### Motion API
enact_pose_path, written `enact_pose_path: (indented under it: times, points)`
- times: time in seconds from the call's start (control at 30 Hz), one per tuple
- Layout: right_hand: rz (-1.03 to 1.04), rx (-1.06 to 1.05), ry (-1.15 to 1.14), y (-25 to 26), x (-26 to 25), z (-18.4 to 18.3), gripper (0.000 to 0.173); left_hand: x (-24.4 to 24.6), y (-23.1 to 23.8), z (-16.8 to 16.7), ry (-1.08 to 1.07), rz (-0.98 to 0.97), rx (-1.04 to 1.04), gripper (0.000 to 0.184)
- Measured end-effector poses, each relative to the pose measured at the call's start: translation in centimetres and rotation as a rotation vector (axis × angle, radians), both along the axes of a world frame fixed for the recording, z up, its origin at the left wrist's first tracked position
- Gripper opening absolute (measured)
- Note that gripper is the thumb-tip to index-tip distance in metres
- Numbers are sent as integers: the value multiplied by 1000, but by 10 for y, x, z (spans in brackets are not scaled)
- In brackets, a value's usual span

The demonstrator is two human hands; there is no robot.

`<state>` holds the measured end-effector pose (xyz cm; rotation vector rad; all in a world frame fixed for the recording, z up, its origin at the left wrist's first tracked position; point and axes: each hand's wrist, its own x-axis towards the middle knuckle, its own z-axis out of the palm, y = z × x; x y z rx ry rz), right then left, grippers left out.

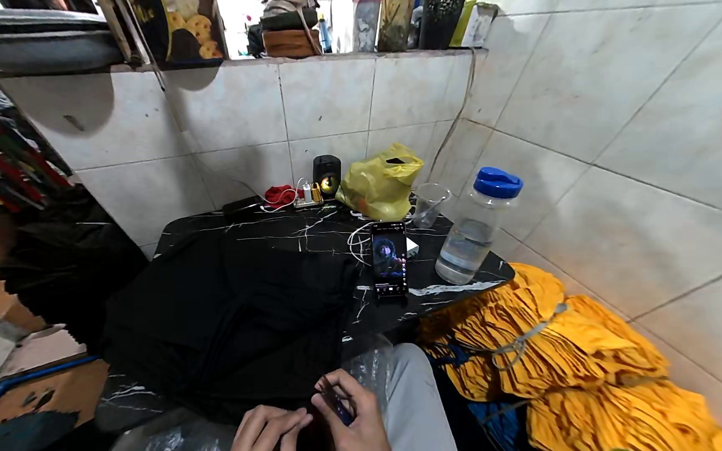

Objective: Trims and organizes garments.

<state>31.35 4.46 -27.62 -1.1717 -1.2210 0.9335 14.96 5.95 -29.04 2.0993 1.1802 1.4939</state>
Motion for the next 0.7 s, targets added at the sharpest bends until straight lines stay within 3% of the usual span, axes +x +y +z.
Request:
enact_pose_path:
  times: [0.17,0.3,0.43,0.5,0.57,0.63,0.7]
  points:
    - [-7,-27,-1,0,4,2,18,-17,-3,12,105,-223,-211,17]
    - [-49,104,-134,-6,1,10,16,-9,-4,9,166,-87,-308,48]
    - [-68,178,-125,-8,-4,17,16,12,5,14,222,130,-141,12]
    - [-89,141,-45,-1,1,11,13,11,28,31,154,227,23,13]
    - [-165,87,-186,11,6,-6,25,5,61,43,69,174,81,36]
    - [-111,-74,-391,19,8,-18,45,-2,101,41,238,130,30,63]
    - [29,-212,-457,21,1,-26,50,-7,137,26,528,190,12,55]
